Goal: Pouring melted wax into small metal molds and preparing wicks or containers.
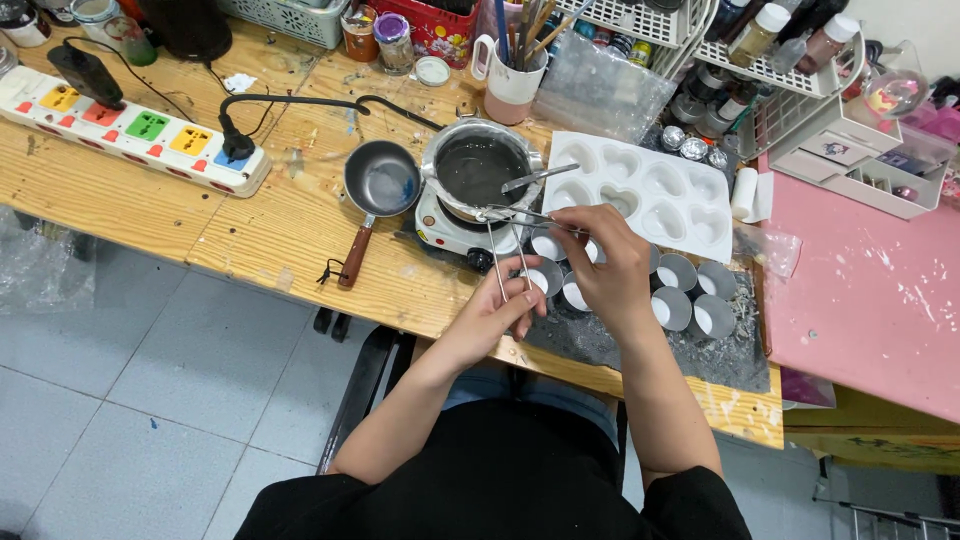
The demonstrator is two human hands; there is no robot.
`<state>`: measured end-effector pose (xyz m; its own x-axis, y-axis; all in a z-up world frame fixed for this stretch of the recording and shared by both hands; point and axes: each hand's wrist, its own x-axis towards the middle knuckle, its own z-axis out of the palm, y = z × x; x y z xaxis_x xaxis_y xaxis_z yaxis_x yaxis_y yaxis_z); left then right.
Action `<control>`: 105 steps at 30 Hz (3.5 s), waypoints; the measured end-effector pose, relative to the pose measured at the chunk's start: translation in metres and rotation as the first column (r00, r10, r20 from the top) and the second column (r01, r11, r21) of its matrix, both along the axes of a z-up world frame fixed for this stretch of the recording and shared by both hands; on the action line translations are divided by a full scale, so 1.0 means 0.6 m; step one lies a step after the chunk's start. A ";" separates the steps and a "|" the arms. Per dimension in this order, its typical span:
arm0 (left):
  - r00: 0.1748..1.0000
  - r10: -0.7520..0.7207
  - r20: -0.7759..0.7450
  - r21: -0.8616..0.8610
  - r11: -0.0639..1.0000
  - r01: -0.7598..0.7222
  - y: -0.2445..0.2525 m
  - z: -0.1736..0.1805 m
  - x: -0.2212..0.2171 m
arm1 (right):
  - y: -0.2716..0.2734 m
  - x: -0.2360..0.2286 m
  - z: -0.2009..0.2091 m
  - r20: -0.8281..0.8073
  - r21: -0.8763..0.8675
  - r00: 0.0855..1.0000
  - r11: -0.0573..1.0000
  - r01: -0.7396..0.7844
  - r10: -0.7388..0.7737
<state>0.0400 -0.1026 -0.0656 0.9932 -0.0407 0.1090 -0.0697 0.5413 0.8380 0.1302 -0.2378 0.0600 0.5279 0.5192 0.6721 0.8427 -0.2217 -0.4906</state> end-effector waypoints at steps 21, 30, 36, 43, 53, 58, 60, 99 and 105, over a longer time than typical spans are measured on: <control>0.999 0.018 -0.032 0.059 0.998 -0.016 0.004 0.028 -0.014 | -0.221 0.014 -0.035 -0.270 0.335 0.937 0.891 0.305 -0.220; 0.999 0.020 -0.032 0.089 0.996 -0.017 -0.004 0.031 -0.015 | -0.466 0.049 -0.158 -0.147 0.273 0.747 0.699 0.661 -0.648; 0.998 0.017 -0.056 0.082 0.997 -0.013 -0.005 0.032 -0.014 | -0.470 0.082 -0.183 -0.094 0.077 0.609 0.604 0.793 -0.788; 0.999 0.008 -0.035 0.091 0.996 -0.005 -0.003 0.033 -0.017 | -0.472 0.106 -0.204 -0.095 -0.030 0.552 0.556 0.830 -0.829; 0.999 -0.001 -0.037 0.076 0.997 0.004 -0.003 0.032 -0.015 | -0.476 0.103 -0.183 -0.092 -0.006 0.594 0.597 0.803 -0.800; 1.000 -0.006 -0.030 0.072 0.997 0.008 -0.003 0.028 -0.013 | -0.461 0.107 -0.177 -0.145 0.139 0.679 0.665 0.734 -0.720; 0.999 -0.005 -0.036 0.073 0.997 0.007 -0.003 0.029 -0.015 | -0.456 0.107 -0.176 -0.081 0.127 0.721 0.710 0.692 -0.688; 0.978 0.115 -0.175 -0.010 0.993 -0.119 -0.002 0.019 -0.009 | -0.338 0.049 -0.155 -0.487 0.662 0.864 0.589 0.463 -0.131; 0.978 0.143 -0.148 -0.059 0.986 -0.154 0.008 0.039 -0.016 | -0.246 0.034 -0.146 -0.521 0.605 0.853 0.714 0.354 0.019</control>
